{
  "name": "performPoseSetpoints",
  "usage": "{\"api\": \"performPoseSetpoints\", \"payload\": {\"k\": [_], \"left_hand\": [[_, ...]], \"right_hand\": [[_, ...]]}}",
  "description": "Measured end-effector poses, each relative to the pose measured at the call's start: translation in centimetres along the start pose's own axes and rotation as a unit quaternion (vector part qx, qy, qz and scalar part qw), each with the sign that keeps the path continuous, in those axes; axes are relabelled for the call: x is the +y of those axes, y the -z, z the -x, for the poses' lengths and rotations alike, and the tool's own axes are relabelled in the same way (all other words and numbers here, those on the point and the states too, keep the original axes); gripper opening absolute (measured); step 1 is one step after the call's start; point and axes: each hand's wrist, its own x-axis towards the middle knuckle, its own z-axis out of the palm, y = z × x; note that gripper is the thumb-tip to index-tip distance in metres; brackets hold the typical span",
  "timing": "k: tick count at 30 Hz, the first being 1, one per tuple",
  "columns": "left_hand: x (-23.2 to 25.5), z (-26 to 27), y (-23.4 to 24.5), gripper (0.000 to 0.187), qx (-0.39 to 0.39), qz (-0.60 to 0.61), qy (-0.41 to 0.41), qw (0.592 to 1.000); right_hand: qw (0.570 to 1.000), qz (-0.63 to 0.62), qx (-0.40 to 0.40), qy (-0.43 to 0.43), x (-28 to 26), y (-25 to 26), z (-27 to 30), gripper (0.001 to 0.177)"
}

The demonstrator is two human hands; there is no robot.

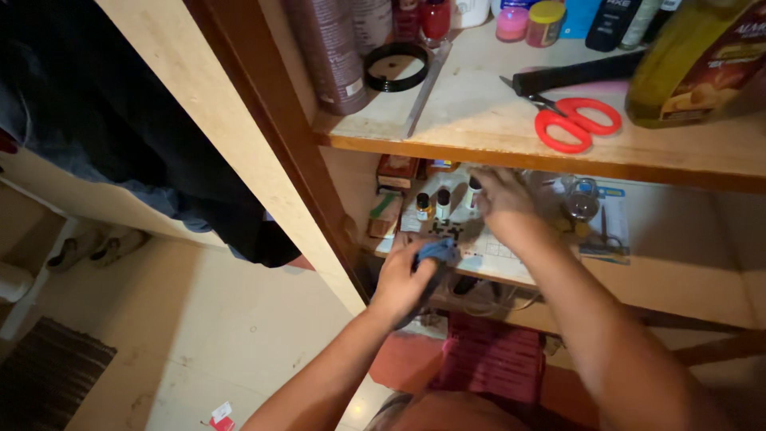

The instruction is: The person wipes a wooden shelf with a blue cloth, then picks up and wipes several small bottles and containers one by one before placing them back. The person also wipes a hairbrush and returns it to the shelf.

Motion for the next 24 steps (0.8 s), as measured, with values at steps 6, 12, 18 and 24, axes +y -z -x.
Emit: {"api": "performPoseSetpoints", "payload": {"k": [6, 12, 18, 24], "left_hand": [[2.6, -1.2, -1.5, 0.031, -0.028, -0.037, -0.031, 0.998], [3.2, -4.4, -6.2, 0.02, -0.024, -0.118, -0.204, 0.972], [2.1, -5.0, -8.3, 0.014, -0.041, -0.187, -0.24, 0.952], [1.6, -4.9, -8.8, 0.017, -0.036, -0.218, -0.261, 0.94]], "right_hand": [[0.992, -0.083, 0.093, -0.028, 3.8, -1.1, 2.7, 0.036], [0.947, 0.006, 0.291, -0.137, 13.8, 7.0, 8.3, 0.036], [0.88, 0.298, 0.157, -0.334, 23.1, 14.0, 8.1, 0.033], [0.88, 0.29, 0.063, -0.371, 24.8, 13.9, 6.5, 0.03]]}}
